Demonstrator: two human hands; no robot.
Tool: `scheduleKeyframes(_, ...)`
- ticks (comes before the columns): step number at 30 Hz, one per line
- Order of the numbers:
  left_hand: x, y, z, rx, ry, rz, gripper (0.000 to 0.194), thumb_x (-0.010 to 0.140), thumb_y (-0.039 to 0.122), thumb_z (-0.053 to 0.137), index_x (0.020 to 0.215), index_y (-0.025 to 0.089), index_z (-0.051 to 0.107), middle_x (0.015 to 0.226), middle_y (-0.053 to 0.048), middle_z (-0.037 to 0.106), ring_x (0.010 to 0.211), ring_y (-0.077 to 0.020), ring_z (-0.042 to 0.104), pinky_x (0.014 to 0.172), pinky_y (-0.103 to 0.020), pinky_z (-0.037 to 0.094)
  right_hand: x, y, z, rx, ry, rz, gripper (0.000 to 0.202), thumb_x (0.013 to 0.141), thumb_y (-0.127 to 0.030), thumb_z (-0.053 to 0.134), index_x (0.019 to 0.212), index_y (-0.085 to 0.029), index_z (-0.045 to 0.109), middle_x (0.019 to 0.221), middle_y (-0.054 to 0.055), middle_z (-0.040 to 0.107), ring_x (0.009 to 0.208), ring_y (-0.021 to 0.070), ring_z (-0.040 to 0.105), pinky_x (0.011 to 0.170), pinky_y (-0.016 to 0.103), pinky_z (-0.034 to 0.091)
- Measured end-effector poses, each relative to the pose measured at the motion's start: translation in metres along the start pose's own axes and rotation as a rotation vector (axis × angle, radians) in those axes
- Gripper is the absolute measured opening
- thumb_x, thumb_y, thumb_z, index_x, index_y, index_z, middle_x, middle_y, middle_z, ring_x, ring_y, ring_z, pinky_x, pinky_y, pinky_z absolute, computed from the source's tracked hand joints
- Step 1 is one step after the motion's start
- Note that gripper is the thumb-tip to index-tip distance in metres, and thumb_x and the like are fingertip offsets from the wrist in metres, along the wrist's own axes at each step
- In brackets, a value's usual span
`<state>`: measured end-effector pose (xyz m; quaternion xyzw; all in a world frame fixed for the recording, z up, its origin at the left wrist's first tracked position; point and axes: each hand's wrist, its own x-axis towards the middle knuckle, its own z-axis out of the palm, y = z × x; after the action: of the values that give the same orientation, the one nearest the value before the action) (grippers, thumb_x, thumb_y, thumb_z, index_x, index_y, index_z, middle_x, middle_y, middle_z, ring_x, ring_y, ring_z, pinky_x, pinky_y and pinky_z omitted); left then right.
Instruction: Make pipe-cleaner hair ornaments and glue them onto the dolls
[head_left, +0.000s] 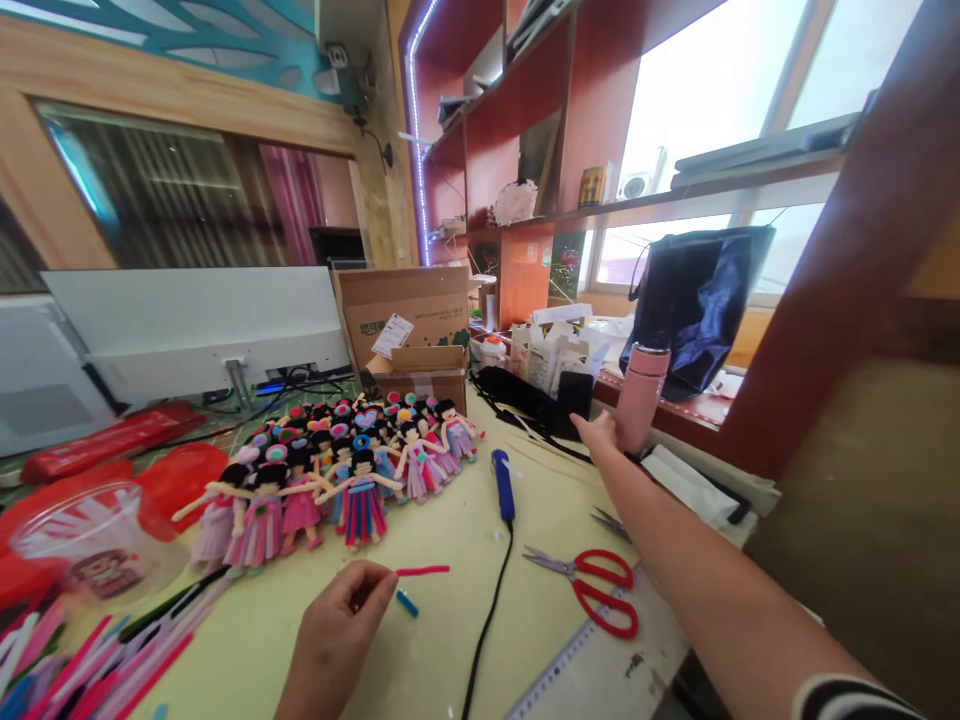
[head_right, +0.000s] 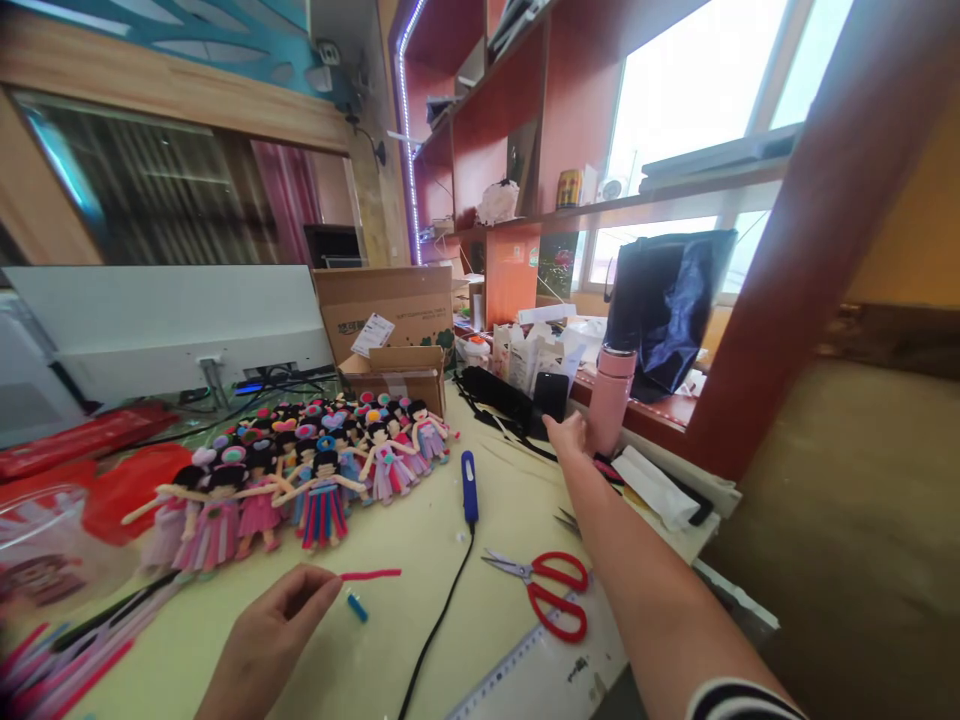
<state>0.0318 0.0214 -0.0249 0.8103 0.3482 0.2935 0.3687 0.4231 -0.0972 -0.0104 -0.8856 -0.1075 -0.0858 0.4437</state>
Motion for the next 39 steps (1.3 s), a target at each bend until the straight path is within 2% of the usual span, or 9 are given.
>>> scheduleKeyframes(3,0.000,-0.005,0.001,0.014,-0.016,-0.009,0.037,0.072,0.056,0.054,0.063,0.021,0.062,0.059,0.001,0.061,0.058,-0.0160,0.055,0.056,-0.024,0.043,0.015,0.004,0.023,-0.023,0.055,0.163,0.034,0.091,-0.034,0.054,0.121,-0.017,0.054,0.122,0.009,0.056,0.103,0.0213,0.058,0.086,0.043,0.050)
scheduleKeyframes(5,0.001,-0.010,0.002,0.020,-0.028,-0.021,0.037,0.073,0.055,0.054,0.065,0.021,0.062,0.060,0.001,0.061,0.058,-0.0159,0.055,0.056,-0.023,0.043,0.023,0.005,0.037,-0.026,0.081,0.238,0.042,0.088,-0.037,0.057,0.124,-0.016,0.051,0.126,0.012,0.053,0.109,0.0243,0.056,0.090,0.046,0.047)
scheduleKeyframes(9,0.003,-0.019,0.004,0.024,-0.037,-0.033,0.035,0.075,0.054,0.054,0.068,0.021,0.064,0.063,0.001,0.062,0.061,-0.0157,0.056,0.058,-0.023,0.044,0.036,0.005,0.058,-0.014,0.116,0.302,0.078,0.073,-0.048,0.070,0.131,-0.005,0.040,0.130,0.026,0.047,0.121,0.0342,0.047,0.097,0.043,0.039)
scheduleKeyframes(14,0.003,-0.021,0.005,0.022,-0.036,-0.035,0.035,0.075,0.053,0.054,0.065,0.021,0.063,0.062,0.001,0.062,0.059,-0.0156,0.056,0.057,-0.022,0.045,0.042,0.002,0.072,-0.011,0.169,0.357,0.084,0.070,-0.050,0.070,0.133,-0.008,0.034,0.132,0.028,0.045,0.123,0.0365,0.044,0.095,0.044,0.038)
scheduleKeyframes(20,0.002,-0.016,0.004,0.027,0.001,-0.037,0.034,0.072,0.054,0.057,0.062,0.022,0.064,0.059,0.001,0.062,0.054,-0.0150,0.054,0.056,-0.021,0.045,0.046,-0.001,0.080,-0.015,0.228,0.402,0.085,0.067,-0.054,0.071,0.132,-0.015,0.033,0.133,0.026,0.044,0.122,0.0376,0.045,0.092,0.048,0.040)
scheduleKeyframes(26,-0.001,-0.008,0.008,-0.035,0.071,-0.069,0.034,0.073,0.052,0.056,0.060,0.022,0.063,0.058,0.002,0.061,0.056,-0.0144,0.053,0.058,-0.020,0.045,0.049,-0.003,0.077,-0.023,0.244,0.384,0.082,0.063,-0.050,0.074,0.127,-0.015,0.038,0.130,0.025,0.047,0.119,0.0376,0.048,0.092,0.047,0.041)
scheduleKeyframes(34,0.004,-0.018,0.004,0.027,-0.016,-0.057,0.036,0.071,0.056,0.057,0.061,0.022,0.064,0.059,0.000,0.064,0.058,-0.0162,0.057,0.056,-0.021,0.047,0.057,0.007,0.074,-0.021,0.254,0.299,0.078,0.063,-0.046,0.075,0.123,-0.010,0.041,0.126,0.026,0.050,0.120,0.0357,0.047,0.097,0.042,0.038)
scheduleKeyframes(39,0.004,-0.017,0.002,0.048,0.010,-0.059,0.036,0.071,0.057,0.056,0.061,0.023,0.065,0.059,0.001,0.064,0.057,-0.0154,0.057,0.056,-0.020,0.047,0.058,0.012,0.074,-0.016,0.223,0.258,0.081,0.064,-0.047,0.076,0.125,-0.009,0.039,0.129,0.027,0.049,0.123,0.0361,0.045,0.099,0.041,0.036)
